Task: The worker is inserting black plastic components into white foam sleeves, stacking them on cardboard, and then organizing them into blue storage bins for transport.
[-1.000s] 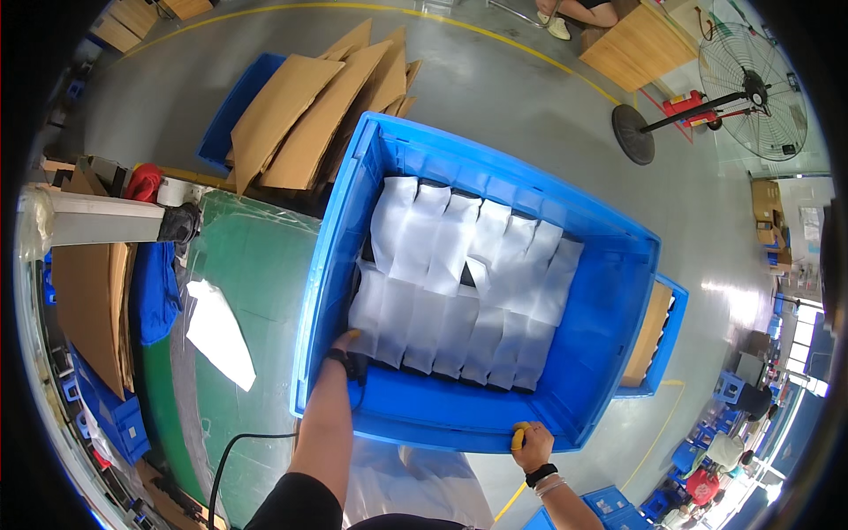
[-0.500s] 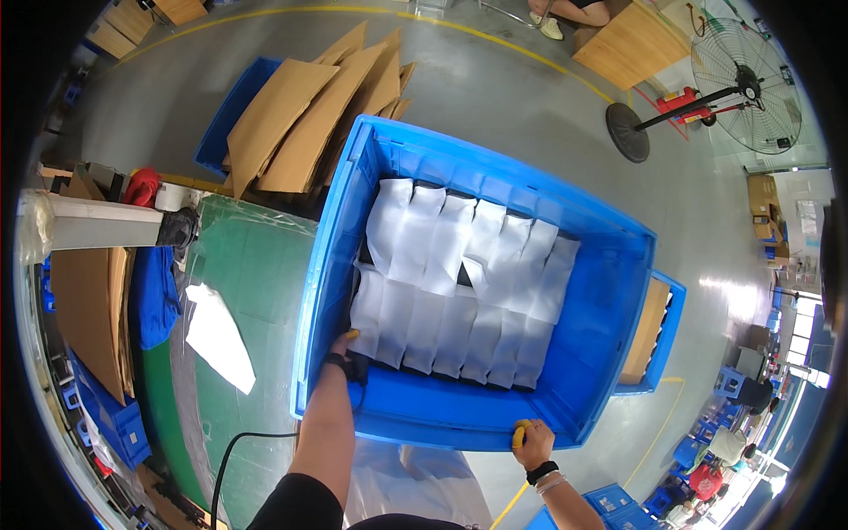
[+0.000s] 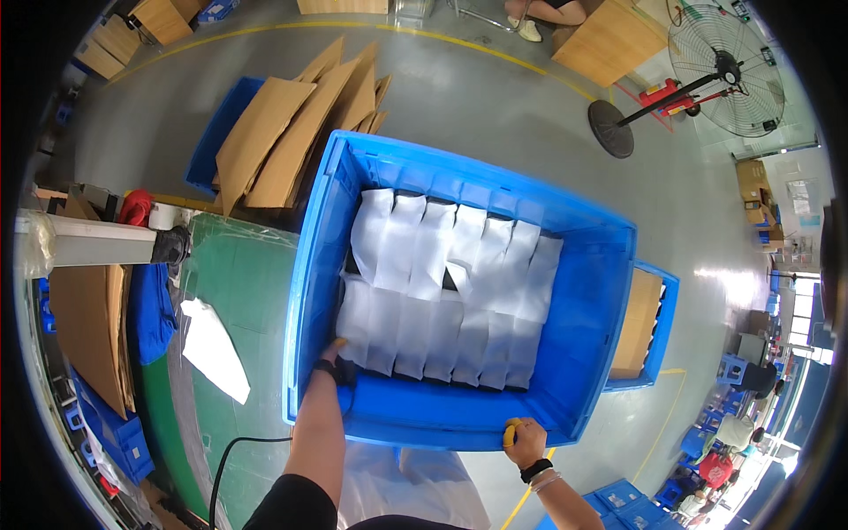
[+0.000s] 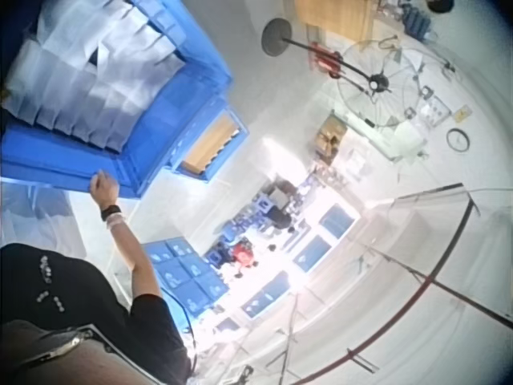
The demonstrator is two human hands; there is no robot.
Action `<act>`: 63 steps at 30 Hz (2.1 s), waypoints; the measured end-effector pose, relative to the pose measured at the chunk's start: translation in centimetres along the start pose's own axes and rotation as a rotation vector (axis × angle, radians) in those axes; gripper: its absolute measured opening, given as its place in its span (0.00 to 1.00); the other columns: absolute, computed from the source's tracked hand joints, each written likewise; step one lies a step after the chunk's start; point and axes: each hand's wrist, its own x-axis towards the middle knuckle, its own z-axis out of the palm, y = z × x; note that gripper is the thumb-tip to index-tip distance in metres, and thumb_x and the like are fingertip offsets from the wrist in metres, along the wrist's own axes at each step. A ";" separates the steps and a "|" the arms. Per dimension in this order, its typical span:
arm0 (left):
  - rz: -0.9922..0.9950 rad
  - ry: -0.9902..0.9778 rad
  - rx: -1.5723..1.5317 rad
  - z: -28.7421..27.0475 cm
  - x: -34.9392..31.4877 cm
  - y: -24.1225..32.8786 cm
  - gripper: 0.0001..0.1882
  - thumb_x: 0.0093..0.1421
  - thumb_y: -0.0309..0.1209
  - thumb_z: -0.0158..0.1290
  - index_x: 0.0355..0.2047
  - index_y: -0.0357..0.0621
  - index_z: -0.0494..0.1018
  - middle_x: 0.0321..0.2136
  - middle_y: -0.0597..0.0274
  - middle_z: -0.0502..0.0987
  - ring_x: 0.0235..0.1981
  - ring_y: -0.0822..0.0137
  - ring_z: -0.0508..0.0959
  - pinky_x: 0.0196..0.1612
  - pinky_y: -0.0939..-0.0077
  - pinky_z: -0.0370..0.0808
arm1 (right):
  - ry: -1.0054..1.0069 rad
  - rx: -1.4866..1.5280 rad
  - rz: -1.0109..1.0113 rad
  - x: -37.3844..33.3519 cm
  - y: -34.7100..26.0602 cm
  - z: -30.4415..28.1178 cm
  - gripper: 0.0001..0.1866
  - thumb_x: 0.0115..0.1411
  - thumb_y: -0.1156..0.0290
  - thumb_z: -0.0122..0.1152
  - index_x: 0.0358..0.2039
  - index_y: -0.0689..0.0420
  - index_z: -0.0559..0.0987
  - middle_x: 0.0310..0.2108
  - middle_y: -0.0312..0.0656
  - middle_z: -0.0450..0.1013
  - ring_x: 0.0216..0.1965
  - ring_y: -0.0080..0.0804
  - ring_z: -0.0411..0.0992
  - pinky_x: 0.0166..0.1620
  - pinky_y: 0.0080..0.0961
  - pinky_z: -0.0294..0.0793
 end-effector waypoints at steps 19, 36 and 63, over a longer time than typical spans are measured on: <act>0.150 0.188 0.430 -1.5 -1.3 0.4 0.20 0.46 0.36 0.56 0.39 0.41 0.71 0.32 0.56 0.75 0.33 0.61 0.75 0.35 0.70 0.72 | 0.037 -0.008 -0.025 0.0 -0.1 0.4 0.06 0.42 0.67 0.55 0.21 0.55 0.74 0.17 0.39 0.68 0.22 0.36 0.68 0.24 0.31 0.67; 0.617 0.187 1.249 3.4 -5.9 5.1 0.35 0.41 0.49 0.61 0.44 0.36 0.69 0.39 0.46 0.73 0.43 0.57 0.73 0.44 0.70 0.69 | -0.024 0.104 0.031 0.0 0.0 -0.6 0.09 0.46 0.66 0.53 0.25 0.56 0.75 0.20 0.39 0.70 0.25 0.35 0.70 0.28 0.29 0.69; 0.741 0.343 1.050 3.1 -6.3 7.7 0.31 0.43 0.29 0.62 0.45 0.26 0.64 0.39 0.50 0.72 0.37 0.60 0.73 0.38 0.72 0.71 | -0.169 0.359 0.807 14.0 14.6 15.3 0.44 0.39 0.53 0.61 0.51 0.71 0.59 0.53 0.63 0.55 0.56 0.50 0.54 0.57 0.34 0.55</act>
